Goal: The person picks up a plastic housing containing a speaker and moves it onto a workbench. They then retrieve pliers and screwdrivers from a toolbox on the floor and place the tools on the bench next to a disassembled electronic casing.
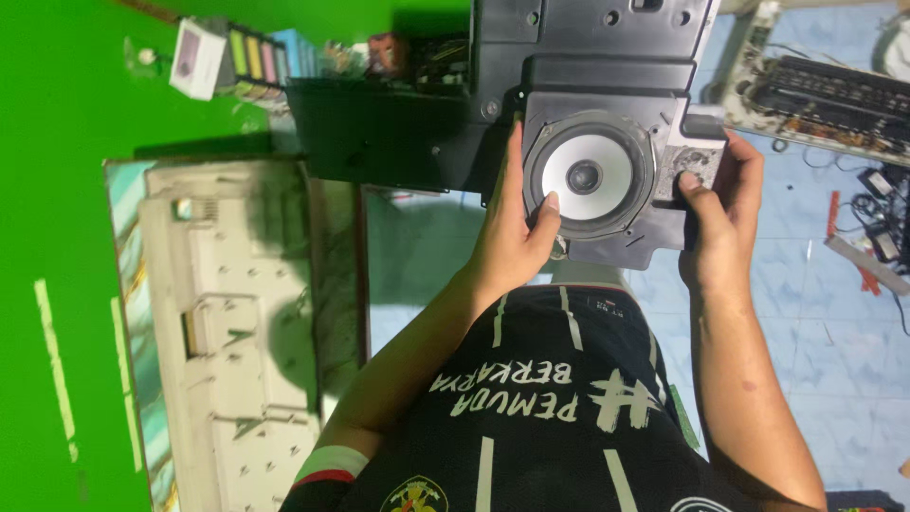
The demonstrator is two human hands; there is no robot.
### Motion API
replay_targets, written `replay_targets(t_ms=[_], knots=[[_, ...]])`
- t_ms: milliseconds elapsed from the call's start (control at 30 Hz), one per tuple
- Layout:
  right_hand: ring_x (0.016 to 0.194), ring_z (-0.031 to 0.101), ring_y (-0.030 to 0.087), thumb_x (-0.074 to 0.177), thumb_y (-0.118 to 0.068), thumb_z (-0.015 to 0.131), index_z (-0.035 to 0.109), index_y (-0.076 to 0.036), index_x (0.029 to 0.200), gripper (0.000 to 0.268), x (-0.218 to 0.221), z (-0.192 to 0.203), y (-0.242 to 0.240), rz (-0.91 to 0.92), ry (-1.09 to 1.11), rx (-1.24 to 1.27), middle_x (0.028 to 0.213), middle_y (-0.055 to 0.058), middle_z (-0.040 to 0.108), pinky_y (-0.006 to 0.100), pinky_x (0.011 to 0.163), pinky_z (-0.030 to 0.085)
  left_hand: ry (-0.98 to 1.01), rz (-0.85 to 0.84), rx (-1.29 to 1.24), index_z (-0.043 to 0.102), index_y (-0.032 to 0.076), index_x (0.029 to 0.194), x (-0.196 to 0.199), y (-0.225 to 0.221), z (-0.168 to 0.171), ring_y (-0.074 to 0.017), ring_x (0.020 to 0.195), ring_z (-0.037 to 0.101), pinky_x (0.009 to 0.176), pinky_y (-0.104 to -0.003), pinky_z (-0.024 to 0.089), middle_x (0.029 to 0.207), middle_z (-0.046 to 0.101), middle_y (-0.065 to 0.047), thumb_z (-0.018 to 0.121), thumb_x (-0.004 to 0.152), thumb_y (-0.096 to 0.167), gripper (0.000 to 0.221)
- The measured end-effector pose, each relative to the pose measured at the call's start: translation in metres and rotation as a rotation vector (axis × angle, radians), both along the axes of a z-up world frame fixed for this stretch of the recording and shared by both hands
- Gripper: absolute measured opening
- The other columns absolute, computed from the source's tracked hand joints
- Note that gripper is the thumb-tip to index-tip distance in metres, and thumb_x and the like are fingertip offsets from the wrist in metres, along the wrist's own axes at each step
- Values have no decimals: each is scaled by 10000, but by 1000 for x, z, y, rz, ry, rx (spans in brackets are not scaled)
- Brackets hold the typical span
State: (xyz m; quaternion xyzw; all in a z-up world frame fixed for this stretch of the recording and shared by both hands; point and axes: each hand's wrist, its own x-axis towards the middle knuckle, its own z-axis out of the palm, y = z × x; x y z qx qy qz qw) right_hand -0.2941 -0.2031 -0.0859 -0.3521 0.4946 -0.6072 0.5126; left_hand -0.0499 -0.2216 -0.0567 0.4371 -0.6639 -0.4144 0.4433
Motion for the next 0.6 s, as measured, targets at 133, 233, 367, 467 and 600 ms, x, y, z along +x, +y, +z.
replay_targets(t_ms=[133,233,367,467,600], knots=[[1520,413,191,1075,-85,638,391,-35,1538,527,-64,-17,-12,-29,138,15,1585,105,458,326,1285,297,-11,-25,52,98,-52,1645,-67,-20,-24,-394,1621,264,1327,-428,242,1703,242,-309,605,1023,44,808],[1537,380,218,1061,-119,652,348,-18,1579,609,-114,-39,-31,-18,165,79,1631,131,416,349,1284,285,-14,-14,80,113,-45,1646,-119,-35,-51,-386,1618,294,1328,-429,265,1701,267,-299,631,1042,82,806],[1519,389,246,1037,-115,637,323,-3,1598,653,-176,-76,-55,34,168,189,1627,166,413,364,1267,287,-4,35,107,113,-53,1639,-183,-67,-95,-392,1606,283,1321,-440,254,1695,247,-307,673,1023,115,849],[1532,371,247,1042,-94,623,331,18,1595,635,-209,-117,-78,20,190,216,1639,179,400,359,1268,272,-5,45,141,124,-74,1631,-218,-84,-129,-399,1596,289,1302,-437,259,1684,260,-316,668,1013,98,840],[1567,343,246,1066,-80,600,320,39,1605,619,-255,-176,-103,35,225,194,1671,179,375,351,1284,256,24,9,155,120,-96,1619,-257,-112,-189,-398,1596,273,1312,-438,232,1677,249,-330,655,1015,79,825]])
